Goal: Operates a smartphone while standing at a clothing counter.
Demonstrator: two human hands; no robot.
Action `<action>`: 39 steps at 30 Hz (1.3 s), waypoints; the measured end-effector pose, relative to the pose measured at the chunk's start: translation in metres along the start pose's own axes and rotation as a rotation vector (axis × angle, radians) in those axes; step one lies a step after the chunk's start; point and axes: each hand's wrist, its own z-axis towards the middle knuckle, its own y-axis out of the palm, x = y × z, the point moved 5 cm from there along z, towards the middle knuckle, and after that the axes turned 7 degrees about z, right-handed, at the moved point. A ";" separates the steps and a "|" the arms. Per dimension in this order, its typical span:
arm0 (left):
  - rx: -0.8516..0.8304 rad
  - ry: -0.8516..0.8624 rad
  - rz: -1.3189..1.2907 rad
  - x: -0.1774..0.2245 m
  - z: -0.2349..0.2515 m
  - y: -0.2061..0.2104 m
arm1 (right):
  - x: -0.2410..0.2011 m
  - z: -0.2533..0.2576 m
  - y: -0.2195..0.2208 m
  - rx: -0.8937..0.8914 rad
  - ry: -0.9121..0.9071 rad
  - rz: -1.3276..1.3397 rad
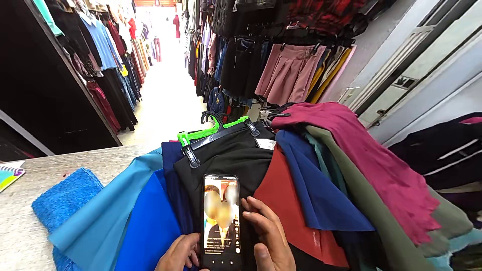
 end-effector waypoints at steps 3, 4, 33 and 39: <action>0.001 -0.013 -0.008 0.001 0.000 -0.001 | 0.001 0.000 -0.001 0.006 0.000 0.052; 0.002 -0.016 -0.008 0.001 0.000 -0.001 | 0.002 0.000 -0.001 0.004 0.003 0.074; 0.051 0.030 0.040 0.000 -0.004 0.003 | 0.000 -0.005 0.001 -0.011 0.010 -0.073; 0.058 0.038 0.044 -0.001 -0.005 0.003 | 0.005 -0.006 0.002 0.003 -0.020 -0.071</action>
